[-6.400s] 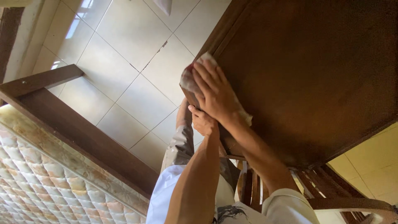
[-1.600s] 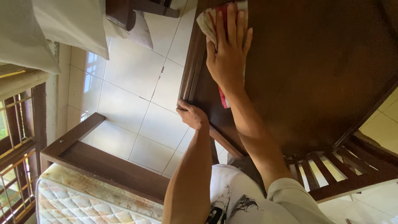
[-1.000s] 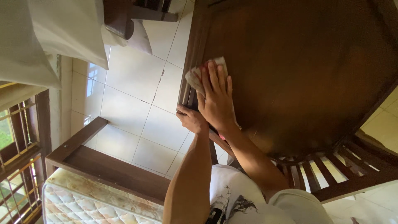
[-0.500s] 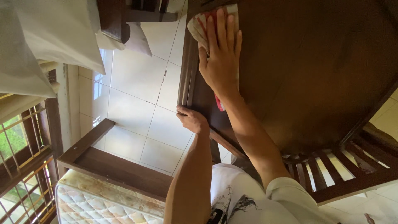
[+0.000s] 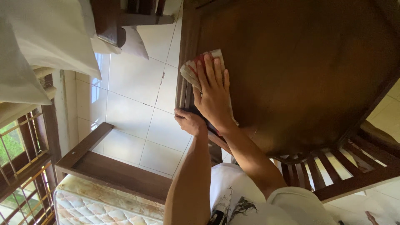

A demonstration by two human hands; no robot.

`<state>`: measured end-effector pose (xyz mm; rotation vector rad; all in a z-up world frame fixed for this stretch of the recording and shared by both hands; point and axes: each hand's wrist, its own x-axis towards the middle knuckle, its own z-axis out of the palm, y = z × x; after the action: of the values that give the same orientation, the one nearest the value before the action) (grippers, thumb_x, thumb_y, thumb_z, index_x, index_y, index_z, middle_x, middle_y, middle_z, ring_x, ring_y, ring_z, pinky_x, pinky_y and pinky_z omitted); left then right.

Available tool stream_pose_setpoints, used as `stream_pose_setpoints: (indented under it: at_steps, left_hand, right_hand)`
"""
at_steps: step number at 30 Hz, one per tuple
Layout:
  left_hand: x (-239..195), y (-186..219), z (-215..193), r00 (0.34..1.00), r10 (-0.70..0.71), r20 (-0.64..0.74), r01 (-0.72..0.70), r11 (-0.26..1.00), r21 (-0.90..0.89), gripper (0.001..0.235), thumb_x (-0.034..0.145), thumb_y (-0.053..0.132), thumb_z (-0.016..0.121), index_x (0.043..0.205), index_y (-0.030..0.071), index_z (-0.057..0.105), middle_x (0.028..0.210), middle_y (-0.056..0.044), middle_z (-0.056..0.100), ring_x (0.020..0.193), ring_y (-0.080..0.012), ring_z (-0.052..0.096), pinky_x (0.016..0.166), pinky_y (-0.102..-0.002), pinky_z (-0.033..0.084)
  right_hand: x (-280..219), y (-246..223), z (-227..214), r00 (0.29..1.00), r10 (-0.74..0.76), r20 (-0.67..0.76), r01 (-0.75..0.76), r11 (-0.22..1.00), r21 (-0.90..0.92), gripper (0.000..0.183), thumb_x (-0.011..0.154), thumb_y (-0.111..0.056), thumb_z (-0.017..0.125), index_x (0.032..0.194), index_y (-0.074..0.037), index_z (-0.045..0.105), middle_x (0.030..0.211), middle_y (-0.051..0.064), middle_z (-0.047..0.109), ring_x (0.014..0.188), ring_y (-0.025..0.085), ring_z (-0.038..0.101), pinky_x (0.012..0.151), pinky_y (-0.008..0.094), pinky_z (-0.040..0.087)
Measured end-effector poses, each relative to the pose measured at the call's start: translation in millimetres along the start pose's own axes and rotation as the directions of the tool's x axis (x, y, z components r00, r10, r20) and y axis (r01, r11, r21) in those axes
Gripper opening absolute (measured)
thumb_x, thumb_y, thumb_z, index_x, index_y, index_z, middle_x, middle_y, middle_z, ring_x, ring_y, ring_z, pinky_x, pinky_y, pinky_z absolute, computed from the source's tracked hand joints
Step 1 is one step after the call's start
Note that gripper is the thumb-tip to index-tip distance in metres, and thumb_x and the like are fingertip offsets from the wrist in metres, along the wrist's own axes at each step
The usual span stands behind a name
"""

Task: Wiping down the surface and edges of a wooden table using a cloth.

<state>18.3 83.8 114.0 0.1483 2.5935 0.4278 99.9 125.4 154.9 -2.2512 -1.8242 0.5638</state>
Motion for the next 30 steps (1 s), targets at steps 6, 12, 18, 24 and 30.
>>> stream_pose_setpoints:
  at_steps: [6, 12, 18, 24, 30]
  left_hand:
    - [-1, 0, 1, 0.999, -0.037, 0.022, 0.038, 0.998, -0.046, 0.068, 0.094, 0.061, 0.028, 0.123, 0.012, 0.065, 0.127, -0.022, 0.067, 0.115, -0.0463, 0.059, 0.096, -0.055, 0.045]
    - [16, -19, 11, 0.995, 0.084, -0.045, -0.082, 0.996, 0.045, 0.065, 0.099, 0.057, 0.027, 0.115, 0.006, 0.065, 0.125, -0.03, 0.063, 0.113, -0.0576, 0.051, 0.092, -0.062, 0.038]
    - [10, -14, 8, 0.998, 0.053, -0.032, -0.053, 0.998, -0.014, 0.07, 0.097, 0.06, 0.027, 0.118, 0.006, 0.066, 0.125, -0.027, 0.065, 0.112, -0.0532, 0.054, 0.094, -0.058, 0.04]
    - [15, -21, 10, 0.991, 0.125, -0.037, -0.124, 0.992, 0.035, 0.07, 0.1, 0.058, 0.027, 0.121, 0.003, 0.064, 0.126, -0.033, 0.062, 0.115, -0.0576, 0.051, 0.094, -0.061, 0.038]
    - [7, -11, 6, 1.0, 0.019, -0.001, -0.019, 0.998, -0.058, 0.07, 0.096, 0.061, 0.03, 0.126, 0.008, 0.064, 0.129, -0.026, 0.066, 0.116, -0.0498, 0.058, 0.096, -0.056, 0.044]
  right_hand:
    - [33, 8, -10, 0.998, -0.009, -0.069, 0.011, 0.999, 0.034, 0.06, 0.106, -0.028, 0.061, 0.16, -0.012, 0.042, 0.168, 0.014, 0.03, 0.157, 0.036, 0.028, 0.127, 0.054, 0.03]
    - [65, 23, -15, 0.999, 0.032, -0.008, -0.032, 0.999, 0.013, 0.071, 0.103, -0.033, 0.062, 0.165, -0.015, 0.033, 0.172, 0.012, 0.02, 0.16, 0.036, 0.02, 0.129, 0.054, 0.024]
    - [78, 46, -9, 0.987, 0.122, -0.102, -0.112, 0.989, 0.099, 0.065, 0.105, -0.031, 0.055, 0.166, -0.02, 0.037, 0.173, 0.006, 0.021, 0.162, 0.033, 0.021, 0.132, 0.056, 0.025]
    - [87, 72, -22, 0.965, 0.231, -0.123, -0.218, 0.97, 0.107, 0.069, 0.102, -0.03, 0.062, 0.166, -0.018, 0.04, 0.171, 0.009, 0.021, 0.161, 0.034, 0.017, 0.131, 0.06, 0.022]
    - [70, 54, -28, 0.986, 0.139, -0.091, -0.138, 0.99, 0.018, 0.061, 0.112, -0.031, 0.054, 0.166, -0.01, 0.037, 0.171, 0.014, 0.017, 0.161, 0.036, 0.017, 0.132, 0.055, 0.021]
